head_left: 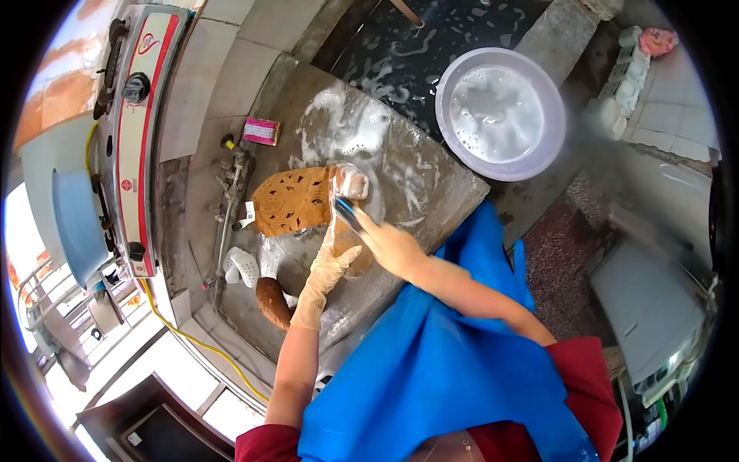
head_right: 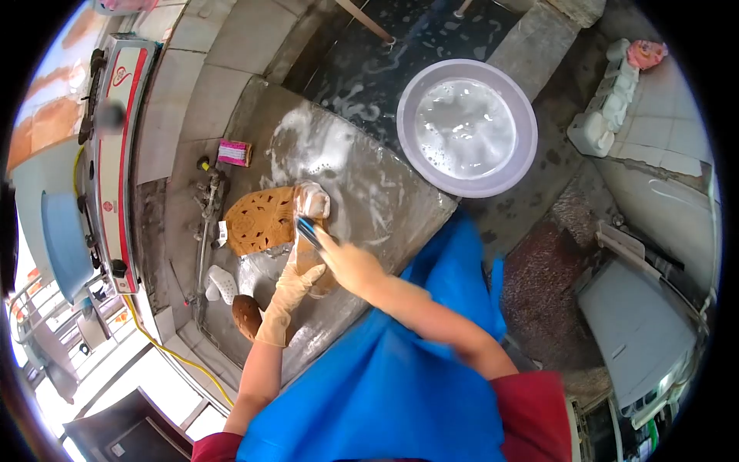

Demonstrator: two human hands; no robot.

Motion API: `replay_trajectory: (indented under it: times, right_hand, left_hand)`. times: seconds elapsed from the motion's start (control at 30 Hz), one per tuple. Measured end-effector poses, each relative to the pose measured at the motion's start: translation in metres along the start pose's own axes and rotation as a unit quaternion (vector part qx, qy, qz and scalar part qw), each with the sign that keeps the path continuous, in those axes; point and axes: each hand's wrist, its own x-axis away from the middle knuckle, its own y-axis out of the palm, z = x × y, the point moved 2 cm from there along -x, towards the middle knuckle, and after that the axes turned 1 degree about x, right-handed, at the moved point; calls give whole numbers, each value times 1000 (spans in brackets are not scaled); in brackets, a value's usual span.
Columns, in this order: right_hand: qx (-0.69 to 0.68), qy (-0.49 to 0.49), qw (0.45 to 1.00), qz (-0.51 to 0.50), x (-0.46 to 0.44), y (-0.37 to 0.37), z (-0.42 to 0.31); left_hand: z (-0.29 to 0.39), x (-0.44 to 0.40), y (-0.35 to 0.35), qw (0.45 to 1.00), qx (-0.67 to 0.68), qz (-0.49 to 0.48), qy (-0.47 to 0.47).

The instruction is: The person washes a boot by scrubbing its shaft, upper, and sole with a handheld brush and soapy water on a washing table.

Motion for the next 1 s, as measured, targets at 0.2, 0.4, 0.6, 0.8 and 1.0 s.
replay_trajectory:
  times: [0.2,0.4,0.6,0.8,1.0]
  right_hand:
    - [58,-33,996,59,-15,7,28]
    - [14,-73,997,32,4,26,53]
    - [50,-136,989,39,-24,25,27]
    - [34,-92,993,59,-9,38,25]
    - [71,-41,997,9,25,39,41]
  left_hand:
    - [-21,-16,1,998,-25,44,-25]
    - [-45,-31,-17,1000,15,14,1]
    - [-45,-26,-18,999,0,34,31]
    - [-42,-23,-13,1000,9,29,-2]
    - [-64,-31,-20,999,17,14,27]
